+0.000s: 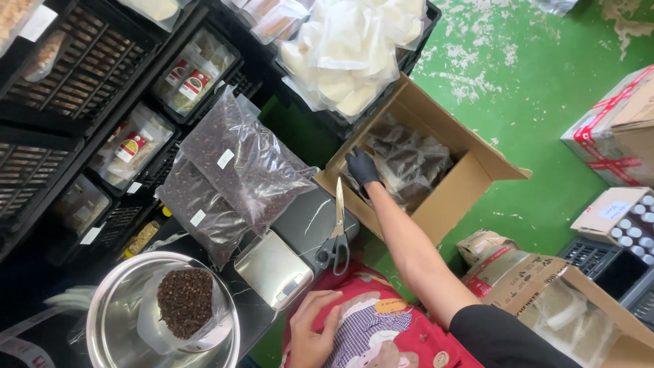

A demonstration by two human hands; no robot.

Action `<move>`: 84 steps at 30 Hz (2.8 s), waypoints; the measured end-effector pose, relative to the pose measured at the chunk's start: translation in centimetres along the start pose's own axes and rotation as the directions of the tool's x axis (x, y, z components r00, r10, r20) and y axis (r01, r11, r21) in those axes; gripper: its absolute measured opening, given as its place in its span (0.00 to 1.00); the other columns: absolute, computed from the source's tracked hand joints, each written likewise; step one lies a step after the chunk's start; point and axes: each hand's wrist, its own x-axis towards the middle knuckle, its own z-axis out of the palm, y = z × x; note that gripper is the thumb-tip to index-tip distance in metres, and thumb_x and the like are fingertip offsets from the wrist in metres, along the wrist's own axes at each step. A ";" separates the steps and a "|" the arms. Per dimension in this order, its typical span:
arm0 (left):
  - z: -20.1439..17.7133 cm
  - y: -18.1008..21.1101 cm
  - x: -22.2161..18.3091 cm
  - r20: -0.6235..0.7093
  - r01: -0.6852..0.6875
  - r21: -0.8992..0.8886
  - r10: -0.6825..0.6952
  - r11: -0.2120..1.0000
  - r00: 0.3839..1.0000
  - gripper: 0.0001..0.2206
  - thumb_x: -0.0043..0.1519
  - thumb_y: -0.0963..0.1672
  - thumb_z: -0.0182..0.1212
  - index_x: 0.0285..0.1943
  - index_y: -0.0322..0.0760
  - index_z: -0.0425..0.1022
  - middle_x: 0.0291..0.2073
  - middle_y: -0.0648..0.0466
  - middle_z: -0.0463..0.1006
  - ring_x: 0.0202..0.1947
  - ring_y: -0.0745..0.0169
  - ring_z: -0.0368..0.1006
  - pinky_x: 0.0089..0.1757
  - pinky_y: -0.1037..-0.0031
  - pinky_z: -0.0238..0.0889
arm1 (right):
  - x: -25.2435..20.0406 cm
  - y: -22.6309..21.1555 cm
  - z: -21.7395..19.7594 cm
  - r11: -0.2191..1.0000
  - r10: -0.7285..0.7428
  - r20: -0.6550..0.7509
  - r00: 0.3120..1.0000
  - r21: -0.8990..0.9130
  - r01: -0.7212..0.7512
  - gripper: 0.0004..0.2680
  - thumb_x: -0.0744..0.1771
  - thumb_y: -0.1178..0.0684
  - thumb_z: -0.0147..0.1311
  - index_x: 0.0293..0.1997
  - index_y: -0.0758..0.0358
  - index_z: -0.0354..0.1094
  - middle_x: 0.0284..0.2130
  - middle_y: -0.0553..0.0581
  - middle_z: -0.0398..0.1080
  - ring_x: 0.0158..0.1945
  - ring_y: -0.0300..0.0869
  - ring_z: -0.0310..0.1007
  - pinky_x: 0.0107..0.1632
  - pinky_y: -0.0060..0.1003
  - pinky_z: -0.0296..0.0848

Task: Scooping cloves into small plastic bags, weighing them on a digital scale, and packing the bags into a cardboard box.

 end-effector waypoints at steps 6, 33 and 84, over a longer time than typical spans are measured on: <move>-0.1 -0.7 -0.7 -0.025 0.052 0.013 -0.051 0.999 0.998 0.10 0.62 0.46 0.63 0.45 0.45 0.89 0.44 0.56 0.89 0.49 0.60 0.84 0.52 0.63 0.78 | 6.9 1.0 3.4 0.947 -0.279 0.045 0.959 -0.154 0.282 0.21 0.71 0.43 0.38 0.72 0.60 0.54 0.56 0.80 0.70 0.56 0.73 0.72 0.51 0.59 0.69; 18.8 0.7 39.2 0.207 0.381 -0.771 -0.365 0.511 0.908 0.33 0.72 0.45 0.52 0.84 0.32 0.41 0.75 0.27 0.49 0.76 0.31 0.48 0.71 0.47 0.44 | 1.3 -4.6 -10.9 0.953 -0.170 -0.026 0.985 0.248 0.172 0.17 0.70 0.42 0.55 0.64 0.56 0.72 0.48 0.65 0.78 0.54 0.58 0.77 0.57 0.54 0.74; 2.3 1.5 5.2 0.566 0.261 -0.151 -0.133 0.954 0.814 0.14 0.64 0.42 0.58 0.59 0.46 0.78 0.60 0.56 0.82 0.52 0.62 0.78 0.53 0.69 0.73 | -19.6 12.0 -13.8 0.996 0.073 -0.391 0.918 0.078 -0.046 0.13 0.71 0.42 0.49 0.58 0.51 0.77 0.23 0.47 0.76 0.38 0.38 0.75 0.50 0.38 0.69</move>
